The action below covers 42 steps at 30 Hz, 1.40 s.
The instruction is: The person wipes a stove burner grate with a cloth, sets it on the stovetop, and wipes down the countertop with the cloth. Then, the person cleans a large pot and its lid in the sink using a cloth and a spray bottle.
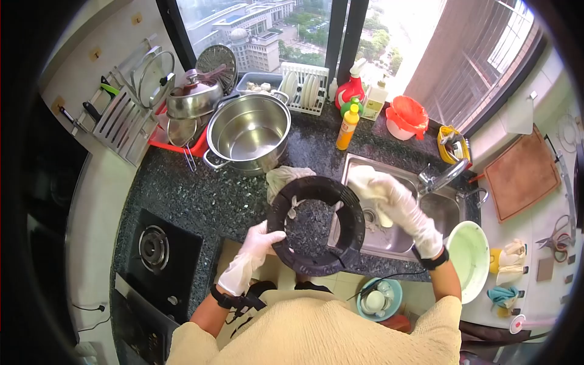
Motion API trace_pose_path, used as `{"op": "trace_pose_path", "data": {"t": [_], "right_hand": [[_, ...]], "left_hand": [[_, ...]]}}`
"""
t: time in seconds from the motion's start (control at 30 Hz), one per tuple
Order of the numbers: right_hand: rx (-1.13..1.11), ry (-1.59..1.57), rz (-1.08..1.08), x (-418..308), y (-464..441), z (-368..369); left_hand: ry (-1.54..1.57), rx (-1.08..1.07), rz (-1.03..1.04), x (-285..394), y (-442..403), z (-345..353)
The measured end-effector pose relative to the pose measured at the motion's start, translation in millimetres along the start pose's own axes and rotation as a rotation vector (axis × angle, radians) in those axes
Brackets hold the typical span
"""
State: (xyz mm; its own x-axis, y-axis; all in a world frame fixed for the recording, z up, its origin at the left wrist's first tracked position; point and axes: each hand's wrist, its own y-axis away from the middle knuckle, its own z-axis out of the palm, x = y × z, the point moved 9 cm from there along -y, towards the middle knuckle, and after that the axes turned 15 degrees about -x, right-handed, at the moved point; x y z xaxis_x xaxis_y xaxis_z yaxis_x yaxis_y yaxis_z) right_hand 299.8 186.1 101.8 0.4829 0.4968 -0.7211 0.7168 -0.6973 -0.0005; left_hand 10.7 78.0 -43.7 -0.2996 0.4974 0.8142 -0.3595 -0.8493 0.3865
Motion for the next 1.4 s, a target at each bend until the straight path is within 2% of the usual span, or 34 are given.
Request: {"op": "trace_pose_path", "data": {"t": [0.03,0.07,0.1,0.13,0.2,0.27,0.3,0.37,0.4,0.5,0.6,0.63,0.67,0.7,0.77,0.83,0.9,0.97,1.0,1.1,1.13,1.23,1.3,1.33,1.37,1.4], "right_hand": [[0.095,0.162,-0.194,-23.9,8.6,8.8],[0.085,0.135,-0.179,-17.7,10.5,34.8],[-0.03,0.266,0.05,13.1,12.7,67.1],[-0.04,0.115,0.054,38.4,17.5,85.7],[-0.03,0.047,0.036,47.0,18.6,98.4],[0.03,0.22,0.01,10.5,20.4,82.9],[0.167,0.335,-0.065,-24.2,16.7,61.2],[0.192,0.41,-0.006,15.9,18.7,68.5],[0.082,0.39,0.042,25.0,17.1,74.5],[-0.035,0.026,-0.003,-20.9,12.3,75.3],[0.041,-0.225,0.079,-54.8,12.3,88.6],[-0.021,-0.058,0.048,-67.6,6.5,106.4],[0.037,0.092,-0.197,-111.1,-1.4,116.0],[0.016,0.184,-0.236,-93.5,-6.2,168.7],[0.183,0.365,-0.109,-86.5,-3.9,189.2],[0.129,0.109,-0.087,-80.3,-3.3,169.2],[0.047,0.396,0.086,-42.4,11.7,171.5],[0.045,0.438,0.055,-45.4,29.1,149.5],[0.065,0.355,0.033,-41.3,30.1,144.9],[-0.067,0.015,0.168,-21.2,25.9,140.2],[-0.007,-0.119,0.153,-31.5,17.0,126.1],[0.16,-0.017,0.052,-85.0,-16.9,92.4],[0.165,0.011,-0.03,-96.2,-47.9,111.5],[0.186,-0.089,-0.174,-103.2,-64.3,129.2],[0.235,-0.155,-0.171,-102.8,-76.2,141.4],[0.181,-0.157,-0.176,-102.3,-84.9,148.4]], "left_hand": [[0.02,0.004,0.011,7.5,2.7,3.1],[0.067,-0.013,0.035,17.6,5.2,10.8],[0.039,-0.015,0.073,25.0,-2.0,15.4],[0.018,-0.011,0.096,32.4,-1.3,20.8],[-0.018,-0.017,0.101,35.1,-1.2,22.4],[0.002,0.005,0.09,25.0,-5.7,20.7],[0.006,0.004,0.094,25.5,-8.0,21.7],[0.017,0.008,0.105,25.7,-10.2,26.6],[0.023,0.016,0.113,25.3,-9.4,28.3],[-0.01,0.037,0.149,13.9,-15.2,26.2],[0.028,0.079,0.171,9.9,-18.2,30.1],[0.052,0.082,0.188,7.4,-21.0,30.5],[0.011,0.119,0.203,8.1,-23.3,30.0],[0.039,0.129,0.205,3.8,-26.8,29.5],[0.059,0.166,0.208,-1.9,-31.5,17.3],[0.043,0.175,0.254,9.1,-23.9,15.7],[0.085,0.134,0.297,18.0,-17.1,13.8],[0.12,0.146,0.27,29.2,-9.3,17.3],[0.12,0.15,0.274,28.6,-9.0,15.5],[0.124,0.149,0.266,20.2,-8.7,14.0],[0.13,0.137,0.258,19.1,-9.8,15.5],[0.077,0.111,0.243,13.3,-9.6,20.4],[-0.006,0.139,0.321,19.2,-7.7,30.8],[-0.008,0.192,0.272,10.9,-8.4,28.6],[-0.109,0.229,0.25,-0.1,-9.9,18.4],[-0.131,0.236,0.257,-5.1,-9.6,12.5]]}}
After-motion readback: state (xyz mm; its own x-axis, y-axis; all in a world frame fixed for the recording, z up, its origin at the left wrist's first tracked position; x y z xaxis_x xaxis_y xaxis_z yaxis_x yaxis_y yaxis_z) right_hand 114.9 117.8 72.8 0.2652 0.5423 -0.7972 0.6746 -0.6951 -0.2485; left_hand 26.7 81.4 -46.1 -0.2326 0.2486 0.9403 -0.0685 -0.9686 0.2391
